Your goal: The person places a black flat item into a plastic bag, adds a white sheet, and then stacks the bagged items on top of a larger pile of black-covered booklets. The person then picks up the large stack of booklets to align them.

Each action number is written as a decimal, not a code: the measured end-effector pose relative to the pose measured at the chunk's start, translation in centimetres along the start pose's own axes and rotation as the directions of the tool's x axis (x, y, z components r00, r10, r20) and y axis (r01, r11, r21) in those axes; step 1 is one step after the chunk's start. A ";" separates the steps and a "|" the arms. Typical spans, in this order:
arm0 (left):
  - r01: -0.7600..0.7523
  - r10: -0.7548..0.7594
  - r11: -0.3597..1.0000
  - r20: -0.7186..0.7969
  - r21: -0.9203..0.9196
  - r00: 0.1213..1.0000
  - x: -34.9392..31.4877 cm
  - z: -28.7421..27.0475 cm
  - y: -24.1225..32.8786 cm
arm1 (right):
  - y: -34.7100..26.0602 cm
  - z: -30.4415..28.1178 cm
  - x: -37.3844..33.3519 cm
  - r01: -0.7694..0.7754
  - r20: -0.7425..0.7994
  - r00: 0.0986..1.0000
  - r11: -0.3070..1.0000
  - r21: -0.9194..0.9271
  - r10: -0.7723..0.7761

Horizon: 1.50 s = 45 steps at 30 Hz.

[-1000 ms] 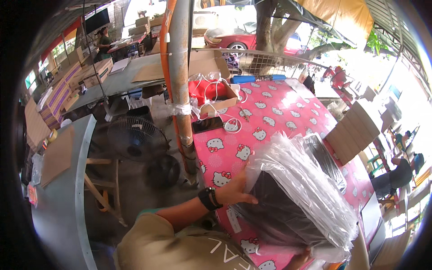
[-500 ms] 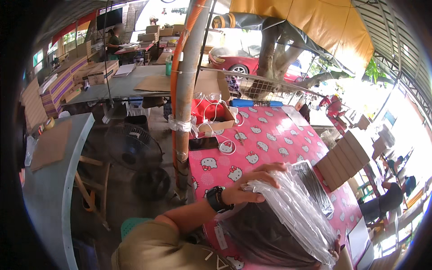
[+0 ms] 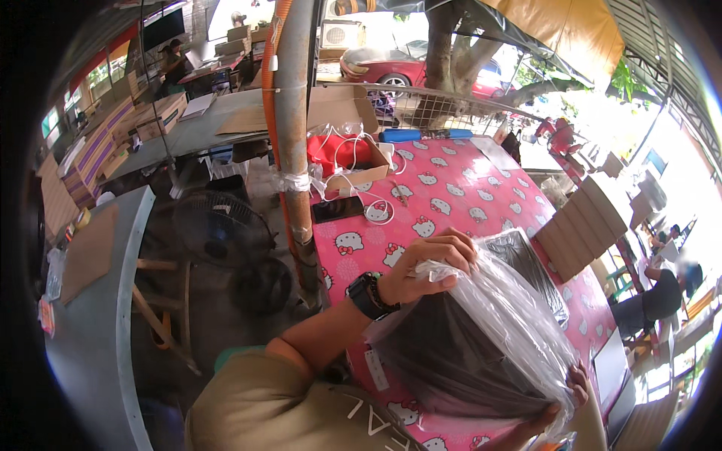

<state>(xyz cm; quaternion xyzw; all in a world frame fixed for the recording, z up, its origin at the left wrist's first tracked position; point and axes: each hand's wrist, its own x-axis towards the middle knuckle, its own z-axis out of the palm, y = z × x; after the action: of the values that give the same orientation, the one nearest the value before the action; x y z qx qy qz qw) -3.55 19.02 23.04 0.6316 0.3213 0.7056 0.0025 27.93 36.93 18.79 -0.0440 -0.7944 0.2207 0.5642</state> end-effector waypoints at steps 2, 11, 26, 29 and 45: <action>0.035 -0.036 0.999 0.041 0.023 0.999 0.1 -0.5 0.8 | -0.2 -0.5 0.3 0.021 0.006 1.000 1.000 0.011 -0.021; 0.426 -0.447 0.892 -0.149 -0.150 0.882 -3.6 2.1 0.1 | -2.3 2.4 -1.1 -0.403 -0.237 0.850 0.870 0.284 0.471; 0.585 -0.606 0.791 -0.101 -0.182 0.789 -5.6 2.3 -6.0 | 0.9 3.3 -3.1 -0.697 -0.055 0.533 0.475 0.537 0.844; 0.574 -0.573 0.769 -0.095 0.282 0.814 -7.0 2.5 -6.0 | -3.9 4.8 -3.3 -0.720 -0.301 0.380 0.484 0.497 0.874; 0.607 -0.592 0.733 0.154 -0.305 0.791 -7.3 1.6 -3.1 | -2.3 1.1 -10.4 -0.704 -0.542 0.519 0.690 0.168 0.661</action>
<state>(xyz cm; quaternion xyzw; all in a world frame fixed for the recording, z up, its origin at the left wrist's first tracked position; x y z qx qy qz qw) -1.93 19.22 15.12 0.5002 0.3810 0.6966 0.3456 31.06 31.26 10.31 -0.4351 -0.5160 0.3717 0.6374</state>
